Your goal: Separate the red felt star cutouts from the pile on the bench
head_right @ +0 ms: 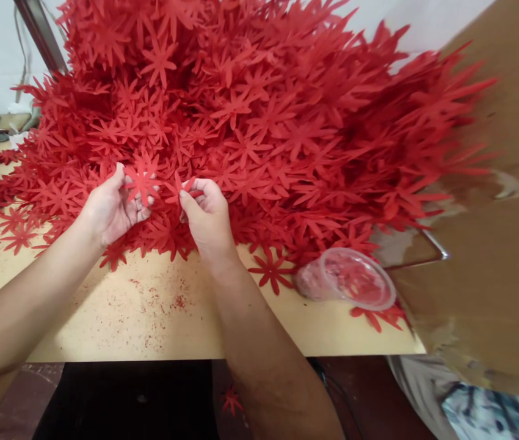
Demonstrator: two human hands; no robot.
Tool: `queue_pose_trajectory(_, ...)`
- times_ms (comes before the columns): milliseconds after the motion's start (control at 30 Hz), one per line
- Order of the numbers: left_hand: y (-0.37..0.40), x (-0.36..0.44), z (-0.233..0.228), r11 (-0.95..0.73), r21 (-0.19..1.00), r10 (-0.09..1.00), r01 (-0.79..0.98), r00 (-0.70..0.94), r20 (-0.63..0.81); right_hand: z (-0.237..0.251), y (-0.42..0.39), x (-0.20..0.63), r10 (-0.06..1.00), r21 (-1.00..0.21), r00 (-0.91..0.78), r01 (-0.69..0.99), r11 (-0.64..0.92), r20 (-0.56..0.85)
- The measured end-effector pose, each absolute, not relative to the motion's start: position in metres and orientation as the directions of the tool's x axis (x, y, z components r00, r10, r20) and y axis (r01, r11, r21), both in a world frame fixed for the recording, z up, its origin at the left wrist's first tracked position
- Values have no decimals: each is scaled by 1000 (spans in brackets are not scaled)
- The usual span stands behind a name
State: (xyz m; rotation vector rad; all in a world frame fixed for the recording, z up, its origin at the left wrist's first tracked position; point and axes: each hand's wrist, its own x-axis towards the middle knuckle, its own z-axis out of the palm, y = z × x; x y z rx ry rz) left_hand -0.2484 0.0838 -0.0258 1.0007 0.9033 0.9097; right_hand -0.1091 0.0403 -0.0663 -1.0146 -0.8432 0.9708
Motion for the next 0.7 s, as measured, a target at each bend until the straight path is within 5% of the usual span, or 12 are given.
queue_pose_trajectory(333,78,-246,-28,268,942,923,-204,333,-191,-67,38,-110,933,-963,299,-114,242,199)
queue_pose_trajectory(700,77,-241,-33,-32,999,944,33,330,19,-61,35,-108,908,-939,319,-121,322,270)
